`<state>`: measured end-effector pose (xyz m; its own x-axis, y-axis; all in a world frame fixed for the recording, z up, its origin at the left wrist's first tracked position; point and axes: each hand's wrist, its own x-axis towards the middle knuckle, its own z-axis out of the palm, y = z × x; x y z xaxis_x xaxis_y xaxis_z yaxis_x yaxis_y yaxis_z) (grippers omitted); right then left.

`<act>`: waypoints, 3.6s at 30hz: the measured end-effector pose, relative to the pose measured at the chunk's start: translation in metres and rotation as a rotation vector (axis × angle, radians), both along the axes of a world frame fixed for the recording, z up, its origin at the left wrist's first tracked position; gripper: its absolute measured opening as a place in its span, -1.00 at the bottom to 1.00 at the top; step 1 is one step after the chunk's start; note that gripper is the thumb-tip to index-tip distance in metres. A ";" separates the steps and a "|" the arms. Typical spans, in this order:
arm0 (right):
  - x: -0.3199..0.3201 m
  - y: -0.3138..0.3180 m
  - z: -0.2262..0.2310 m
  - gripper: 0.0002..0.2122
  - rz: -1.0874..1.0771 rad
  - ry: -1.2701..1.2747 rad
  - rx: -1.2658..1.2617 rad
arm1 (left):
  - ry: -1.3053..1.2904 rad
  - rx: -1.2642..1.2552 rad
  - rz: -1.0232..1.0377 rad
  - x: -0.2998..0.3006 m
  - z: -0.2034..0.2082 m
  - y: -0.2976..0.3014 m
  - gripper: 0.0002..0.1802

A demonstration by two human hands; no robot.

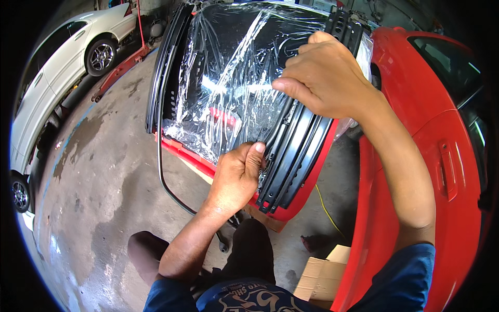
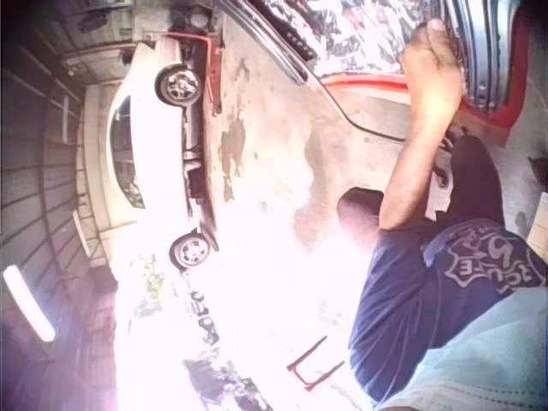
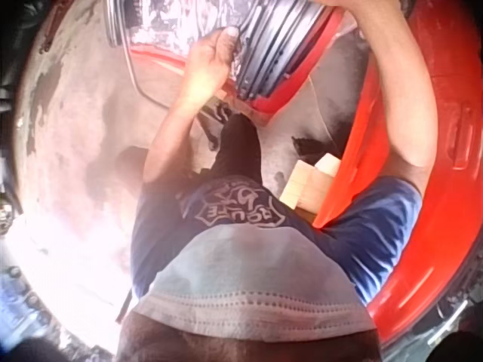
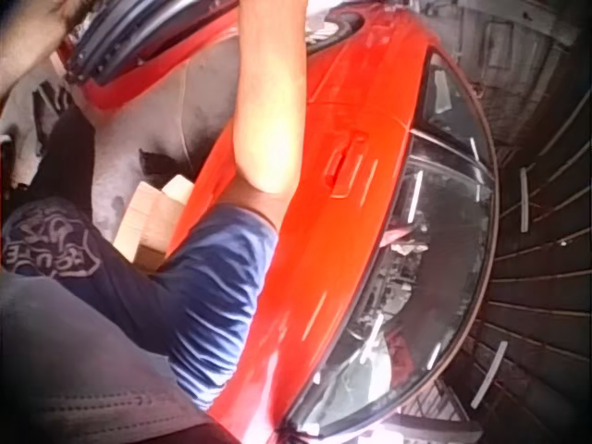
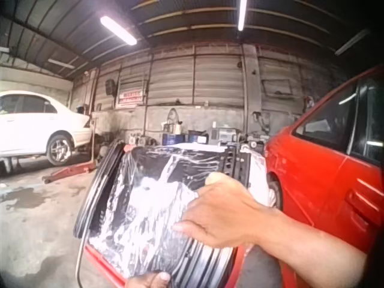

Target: The person bends a black rubber weatherstrip using a rubber mallet and then fits it into the channel of a car window frame resting on a red car hood. The person repeatedly hammers and presses the strip to shape and seat it along the frame edges.

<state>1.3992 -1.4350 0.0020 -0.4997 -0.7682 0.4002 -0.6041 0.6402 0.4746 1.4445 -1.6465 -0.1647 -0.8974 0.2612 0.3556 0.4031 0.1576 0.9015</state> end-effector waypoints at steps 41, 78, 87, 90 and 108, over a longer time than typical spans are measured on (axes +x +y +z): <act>0.004 -0.009 0.003 -0.68 0.178 -0.025 -0.107 | 0.131 -0.065 0.511 0.014 -0.114 -0.090 -0.52; -0.050 0.038 0.043 -0.43 -0.131 -0.127 -1.183 | -0.673 0.906 0.631 -0.023 -0.135 -0.099 -0.64; -0.052 0.045 0.042 -0.48 -0.101 -0.177 -1.237 | -0.728 0.920 0.660 -0.019 -0.135 -0.100 -0.66; -0.053 0.046 0.043 -0.49 -0.119 -0.204 -1.265 | -0.718 0.887 0.666 -0.023 -0.137 -0.093 -0.65; -0.019 0.054 0.014 -0.71 0.027 -0.079 -1.375 | -0.776 0.788 0.612 -0.026 -0.143 -0.095 -0.61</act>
